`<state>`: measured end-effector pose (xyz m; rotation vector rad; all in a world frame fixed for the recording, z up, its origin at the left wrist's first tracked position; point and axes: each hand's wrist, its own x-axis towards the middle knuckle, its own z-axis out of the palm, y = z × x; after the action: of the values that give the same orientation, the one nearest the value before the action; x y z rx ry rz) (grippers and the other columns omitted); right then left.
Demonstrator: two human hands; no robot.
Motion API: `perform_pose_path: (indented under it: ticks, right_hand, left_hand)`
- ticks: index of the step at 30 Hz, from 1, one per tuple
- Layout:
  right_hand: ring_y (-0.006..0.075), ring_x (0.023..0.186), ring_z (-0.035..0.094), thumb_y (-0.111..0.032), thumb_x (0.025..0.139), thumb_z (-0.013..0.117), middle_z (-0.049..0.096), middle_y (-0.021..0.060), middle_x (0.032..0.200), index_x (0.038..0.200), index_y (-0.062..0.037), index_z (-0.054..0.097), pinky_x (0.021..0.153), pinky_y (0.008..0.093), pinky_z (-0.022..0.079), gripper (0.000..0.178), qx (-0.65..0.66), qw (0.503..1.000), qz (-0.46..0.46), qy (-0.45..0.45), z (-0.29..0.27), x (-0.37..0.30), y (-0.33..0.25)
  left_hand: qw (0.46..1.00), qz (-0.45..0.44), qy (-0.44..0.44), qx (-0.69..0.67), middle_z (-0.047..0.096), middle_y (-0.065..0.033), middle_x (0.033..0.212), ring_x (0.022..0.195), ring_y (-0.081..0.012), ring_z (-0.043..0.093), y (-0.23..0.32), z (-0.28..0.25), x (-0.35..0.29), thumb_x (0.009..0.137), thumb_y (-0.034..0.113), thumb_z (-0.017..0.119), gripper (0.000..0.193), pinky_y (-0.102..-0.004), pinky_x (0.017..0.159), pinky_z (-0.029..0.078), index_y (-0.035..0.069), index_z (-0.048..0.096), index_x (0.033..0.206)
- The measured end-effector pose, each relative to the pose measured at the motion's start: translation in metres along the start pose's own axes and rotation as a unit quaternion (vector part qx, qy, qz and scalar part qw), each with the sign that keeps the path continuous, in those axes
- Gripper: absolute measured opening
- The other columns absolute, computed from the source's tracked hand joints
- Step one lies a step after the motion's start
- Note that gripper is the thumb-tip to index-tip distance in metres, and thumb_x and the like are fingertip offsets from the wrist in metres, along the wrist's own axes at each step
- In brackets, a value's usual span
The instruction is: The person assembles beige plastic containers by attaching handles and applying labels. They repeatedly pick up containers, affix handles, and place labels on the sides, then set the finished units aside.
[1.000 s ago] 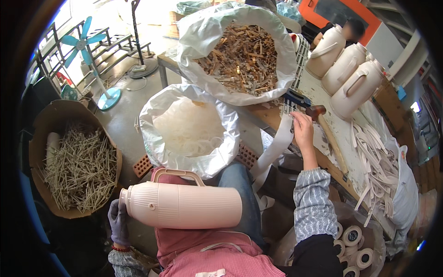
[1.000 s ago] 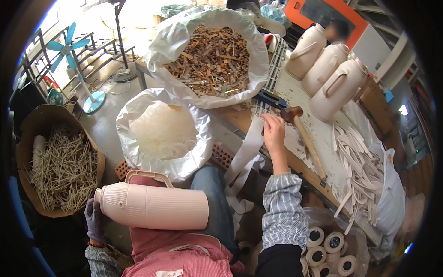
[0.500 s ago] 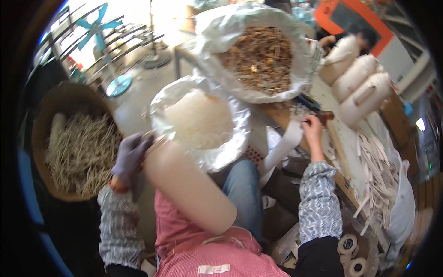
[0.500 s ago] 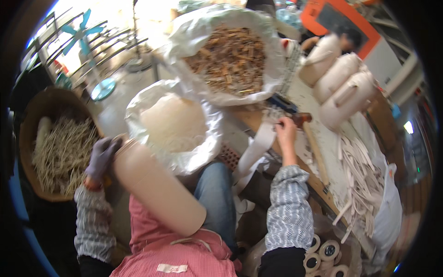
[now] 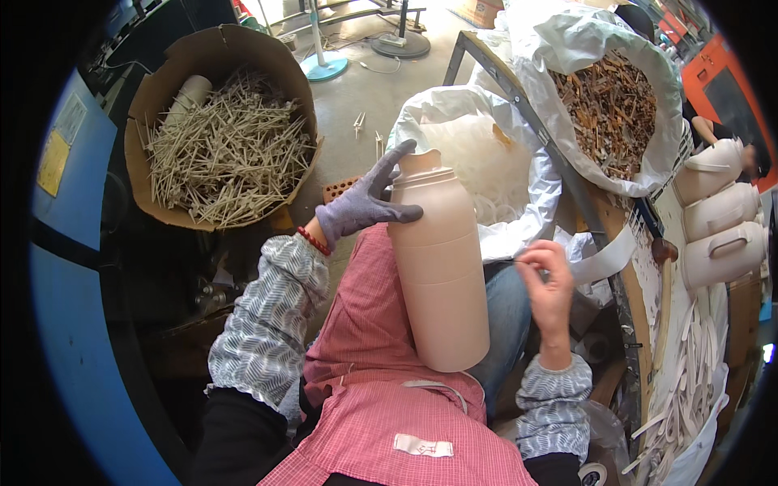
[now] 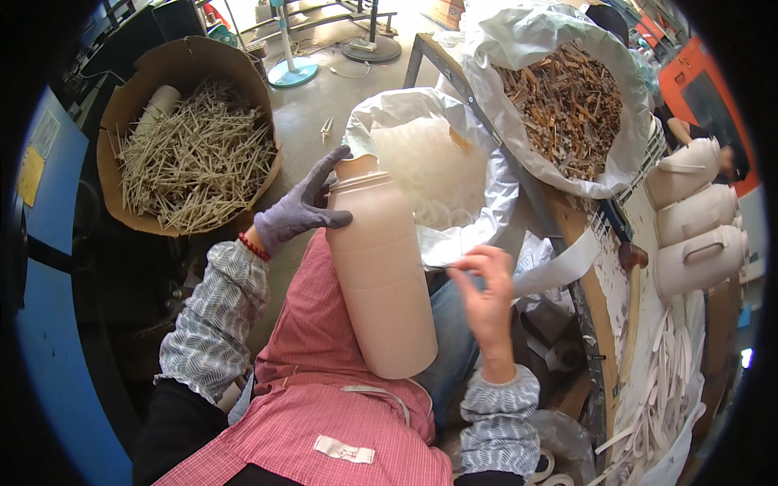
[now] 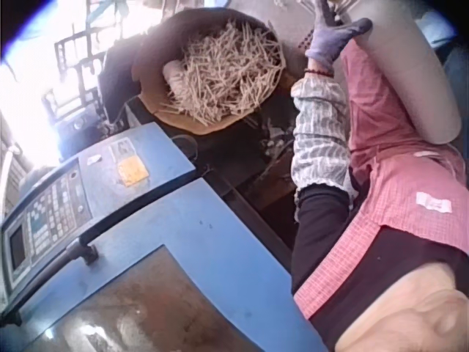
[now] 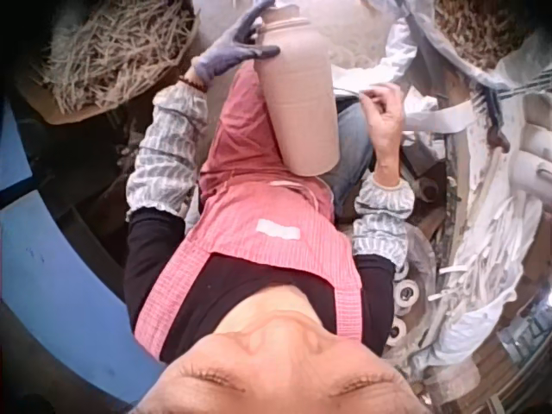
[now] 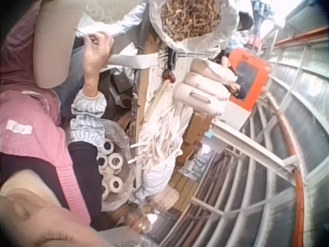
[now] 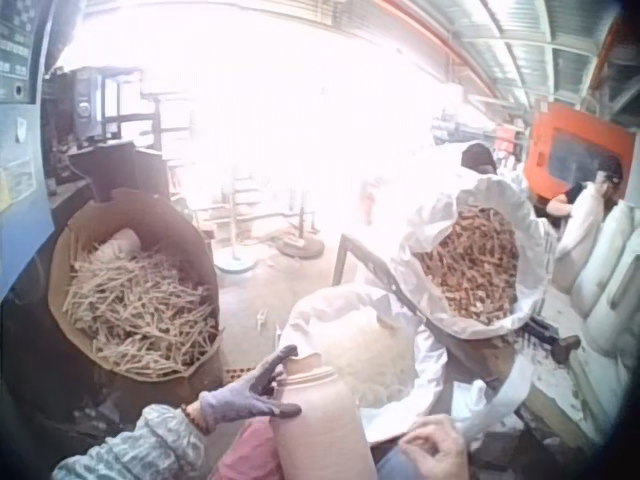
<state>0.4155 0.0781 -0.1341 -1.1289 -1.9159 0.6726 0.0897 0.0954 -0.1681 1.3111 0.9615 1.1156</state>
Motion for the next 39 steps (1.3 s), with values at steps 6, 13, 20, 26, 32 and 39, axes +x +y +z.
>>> perform_pose_path:
  ticks: [6, 13, 20, 26, 32, 39]
  right_hand:
    - [0.0028, 0.070, 0.057, -0.007, 0.088, 0.069, 0.065, -0.0024, 0.079, 0.091, -0.0011, 0.065, 0.066, 0.0182, 0.046, 0.008, 0.295, 0.941, 0.155, -0.060, 0.074, 0.015, -0.014]
    - [0.0025, 0.069, 0.056, -0.008, 0.087, 0.070, 0.064, -0.0027, 0.076, 0.092, -0.0019, 0.067, 0.064, 0.0185, 0.046, 0.008, 0.263, 0.947, 0.175, -0.063, 0.088, 0.015, -0.008]
    - [0.0035, 0.067, 0.056, -0.008, 0.085, 0.071, 0.065, -0.0019, 0.076, 0.092, -0.0024, 0.067, 0.063, 0.0198, 0.047, 0.010, 0.254, 0.948, 0.180, -0.061, 0.087, 0.013, -0.006]
    - [0.0127, 0.075, 0.056, -0.018, 0.078, 0.079, 0.058, 0.0011, 0.080, 0.094, -0.0042, 0.061, 0.070, 0.0273, 0.048, 0.028, 0.048, 0.994, 0.099, -0.017, 0.096, 0.012, -0.012]
    - [0.0317, 0.114, 0.050, -0.030, 0.080, 0.075, 0.051, 0.0174, 0.119, 0.121, -0.0010, 0.050, 0.098, 0.0387, 0.042, 0.056, 0.040, 0.998, -0.038, 0.021, 0.105, 0.011, 0.018]
    - [0.0307, 0.081, 0.063, -0.012, 0.079, 0.065, 0.065, 0.0117, 0.088, 0.090, -0.0059, 0.067, 0.081, 0.0404, 0.051, 0.013, 0.069, 0.940, -0.307, -0.129, 0.082, 0.036, -0.041]
  left_hand:
    - [0.999, 0.044, 0.027, 0.013, 0.020, -0.0148, 0.156, 0.144, -0.0272, 0.020, -0.023, 0.002, 0.008, 0.085, 0.023, 0.075, 0.072, -0.0403, 0.114, 0.028, 0.014, 0.038, 0.146]
    - [0.994, 0.037, 0.033, 0.100, 0.011, -0.0147, 0.159, 0.144, -0.0281, 0.023, -0.024, 0.000, 0.000, 0.089, 0.023, 0.069, 0.056, -0.0409, 0.113, 0.030, 0.017, 0.049, 0.141]
    - [0.955, 0.076, 0.044, 0.282, 0.010, -0.0221, 0.156, 0.144, -0.0365, 0.020, -0.016, 0.011, -0.005, 0.057, 0.033, 0.092, 0.106, -0.0455, 0.114, 0.029, 0.017, 0.037, 0.146]
    - [0.957, 0.081, 0.038, 0.277, 0.015, -0.0210, 0.153, 0.145, -0.0343, 0.015, -0.010, 0.019, -0.001, 0.051, 0.032, 0.096, 0.113, -0.0447, 0.116, 0.027, 0.013, 0.035, 0.145]
    - [0.933, 0.077, 0.043, 0.348, 0.039, -0.0191, 0.142, 0.133, -0.0370, 0.040, 0.019, -0.005, -0.013, 0.069, 0.031, 0.086, 0.076, -0.0443, 0.106, 0.042, 0.016, 0.050, 0.134]
    - [0.850, 0.158, -0.060, 0.500, 0.060, -0.0158, 0.121, 0.107, -0.0329, 0.062, 0.084, 0.008, 0.004, 0.078, 0.035, 0.077, 0.058, -0.0400, 0.091, 0.051, 0.010, 0.057, 0.126]
